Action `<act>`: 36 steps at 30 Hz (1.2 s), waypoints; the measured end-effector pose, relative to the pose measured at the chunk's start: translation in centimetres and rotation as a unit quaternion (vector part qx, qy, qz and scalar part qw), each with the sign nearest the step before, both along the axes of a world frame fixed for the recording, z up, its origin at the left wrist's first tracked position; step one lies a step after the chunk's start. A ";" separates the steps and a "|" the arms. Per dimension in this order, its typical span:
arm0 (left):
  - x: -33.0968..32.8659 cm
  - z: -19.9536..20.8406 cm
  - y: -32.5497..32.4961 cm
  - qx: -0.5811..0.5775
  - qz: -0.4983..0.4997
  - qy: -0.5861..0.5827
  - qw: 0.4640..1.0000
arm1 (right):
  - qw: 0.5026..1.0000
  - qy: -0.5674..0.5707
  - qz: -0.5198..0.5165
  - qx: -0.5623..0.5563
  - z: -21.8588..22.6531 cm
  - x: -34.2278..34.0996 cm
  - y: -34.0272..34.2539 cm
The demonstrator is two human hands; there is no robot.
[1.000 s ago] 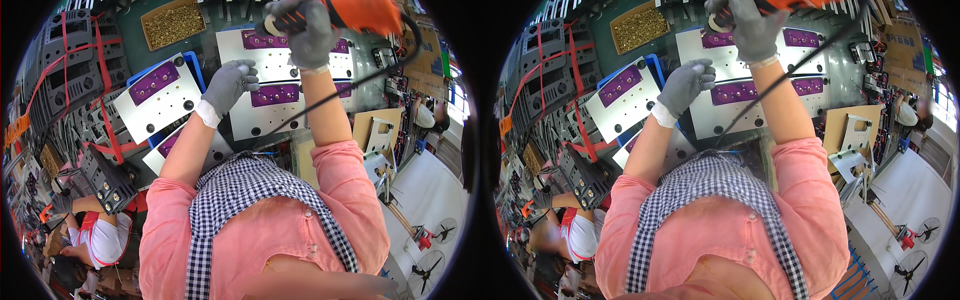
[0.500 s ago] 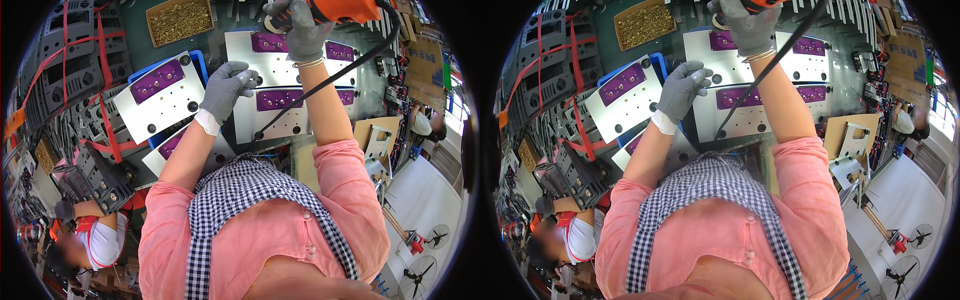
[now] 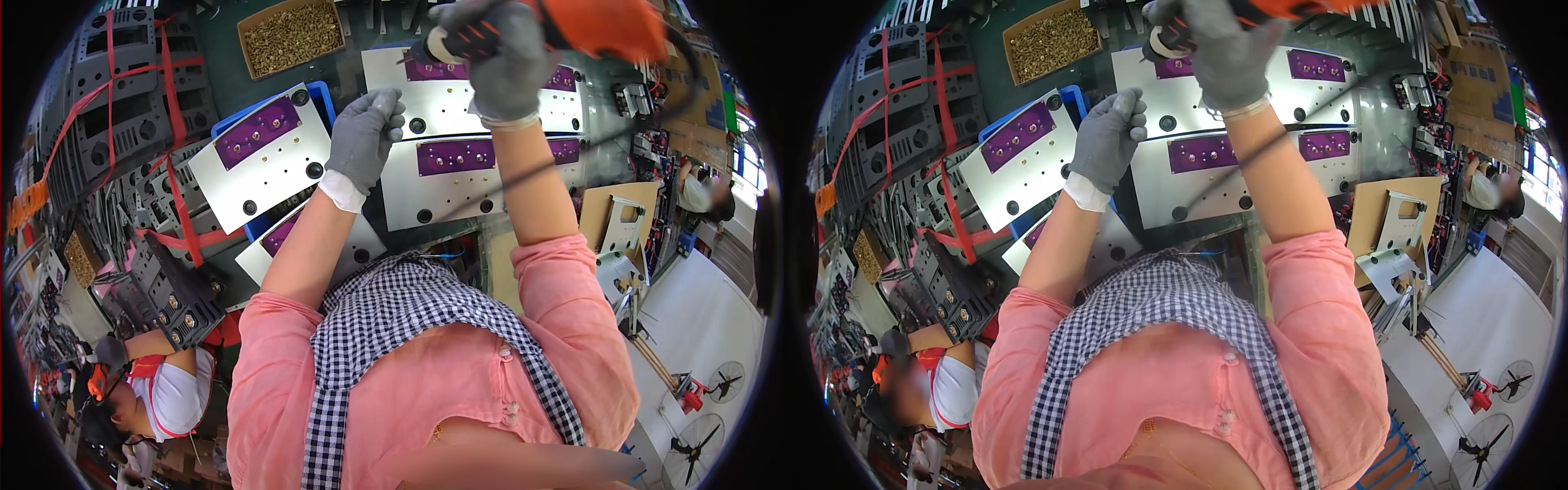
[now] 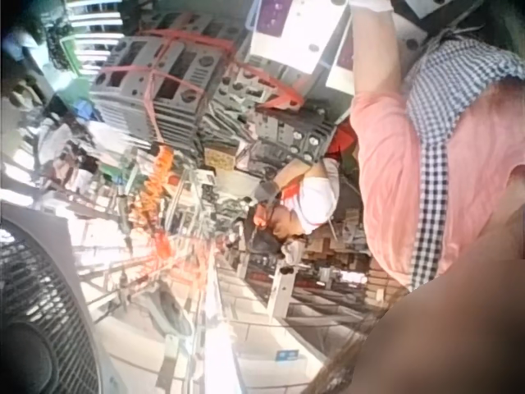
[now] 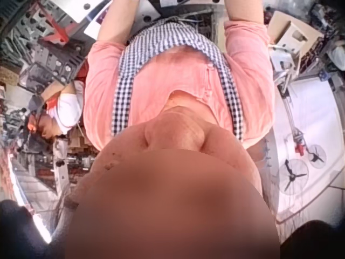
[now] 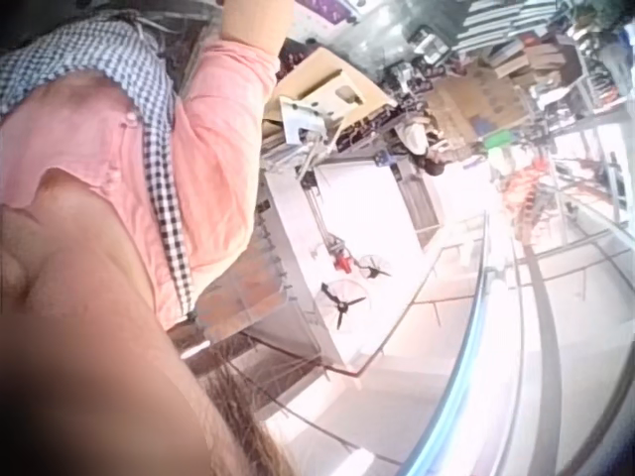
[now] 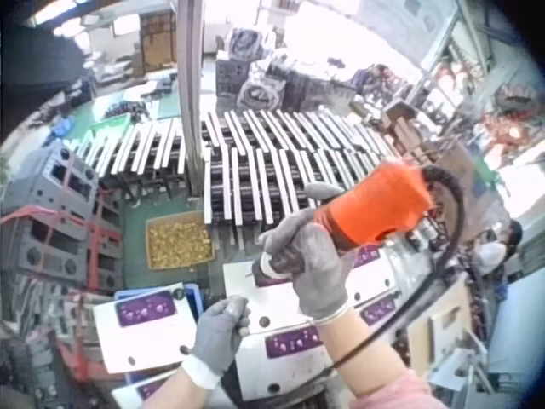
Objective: Assemble metal chassis components and electronics for industrial solar inverters at a production station.
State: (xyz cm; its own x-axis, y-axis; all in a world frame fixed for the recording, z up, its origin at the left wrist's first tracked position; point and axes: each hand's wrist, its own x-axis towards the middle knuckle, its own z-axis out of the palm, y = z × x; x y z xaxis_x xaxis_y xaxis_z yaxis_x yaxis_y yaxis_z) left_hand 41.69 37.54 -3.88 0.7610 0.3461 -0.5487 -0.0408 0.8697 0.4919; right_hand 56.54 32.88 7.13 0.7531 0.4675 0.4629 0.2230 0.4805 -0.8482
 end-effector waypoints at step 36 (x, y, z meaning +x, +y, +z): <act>6.5 -0.6 -20.5 0.089 -0.324 0.045 0.941 | 0.913 -0.027 -0.406 -0.032 -5.5 8.5 -36.1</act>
State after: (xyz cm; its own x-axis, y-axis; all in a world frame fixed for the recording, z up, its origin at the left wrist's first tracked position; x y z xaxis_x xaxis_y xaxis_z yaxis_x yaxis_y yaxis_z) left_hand 48.22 17.04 -4.45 0.7964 -0.0821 -0.5992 0.5189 0.6017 0.6073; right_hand 65.09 -3.19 1.58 0.8404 -0.2071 0.5008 0.5257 0.0873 -0.8462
